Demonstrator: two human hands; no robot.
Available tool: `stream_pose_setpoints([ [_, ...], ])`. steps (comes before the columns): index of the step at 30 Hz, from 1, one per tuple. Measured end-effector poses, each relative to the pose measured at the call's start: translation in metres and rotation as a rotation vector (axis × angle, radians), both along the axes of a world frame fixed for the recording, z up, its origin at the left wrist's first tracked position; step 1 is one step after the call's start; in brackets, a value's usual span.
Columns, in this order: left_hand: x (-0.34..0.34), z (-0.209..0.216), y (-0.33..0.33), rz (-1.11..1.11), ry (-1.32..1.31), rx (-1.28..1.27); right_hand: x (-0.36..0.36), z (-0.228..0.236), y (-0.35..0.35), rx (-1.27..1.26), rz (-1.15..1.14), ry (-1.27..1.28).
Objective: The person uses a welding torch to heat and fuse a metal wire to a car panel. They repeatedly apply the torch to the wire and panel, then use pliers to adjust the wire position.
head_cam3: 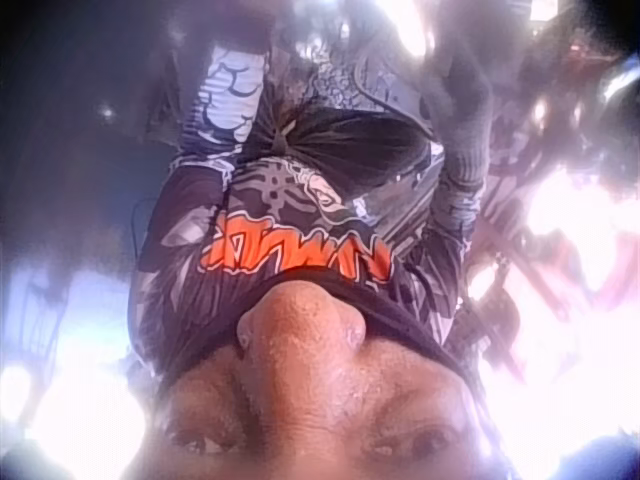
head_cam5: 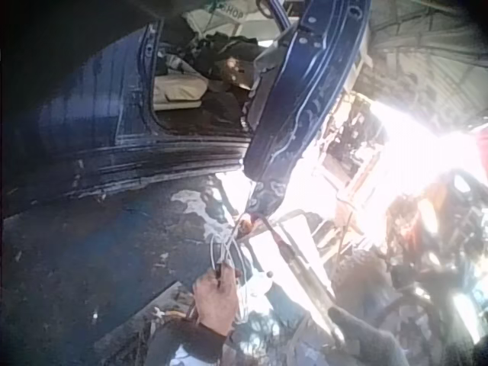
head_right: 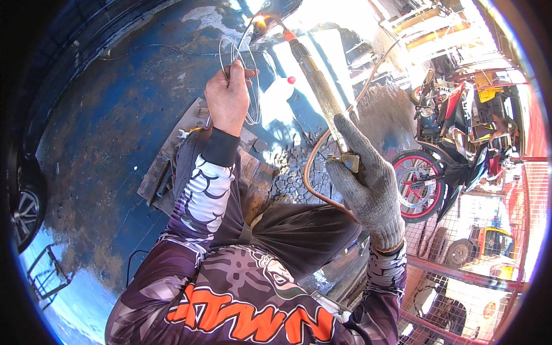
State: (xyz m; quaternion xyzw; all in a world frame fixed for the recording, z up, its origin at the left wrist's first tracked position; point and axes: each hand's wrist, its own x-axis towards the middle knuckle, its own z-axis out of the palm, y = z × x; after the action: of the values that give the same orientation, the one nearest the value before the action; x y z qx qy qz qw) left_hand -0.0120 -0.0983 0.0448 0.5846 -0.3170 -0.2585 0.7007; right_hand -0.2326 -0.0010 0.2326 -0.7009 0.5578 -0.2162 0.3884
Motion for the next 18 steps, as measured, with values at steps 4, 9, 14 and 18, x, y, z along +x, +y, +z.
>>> stream_pose_setpoints([
  [4,-0.0009,-0.0001,-0.0014,0.028,-0.012,0.0,-0.0026,0.0015,-0.0001,0.014,0.016,0.017],
  [9,-0.0009,0.0,-0.0025,0.044,-0.023,-0.004,-0.0035,-0.0009,-0.0006,-0.009,0.03,-0.004],
  [14,-0.0005,0.0003,-0.0006,0.001,-0.015,0.014,-0.0029,-0.0029,-0.0003,0.009,0.001,-0.039],
  [18,0.0008,0.0007,0.0,-0.004,-0.023,0.016,-0.0019,-0.001,0.0002,0.01,0.005,-0.02],
])
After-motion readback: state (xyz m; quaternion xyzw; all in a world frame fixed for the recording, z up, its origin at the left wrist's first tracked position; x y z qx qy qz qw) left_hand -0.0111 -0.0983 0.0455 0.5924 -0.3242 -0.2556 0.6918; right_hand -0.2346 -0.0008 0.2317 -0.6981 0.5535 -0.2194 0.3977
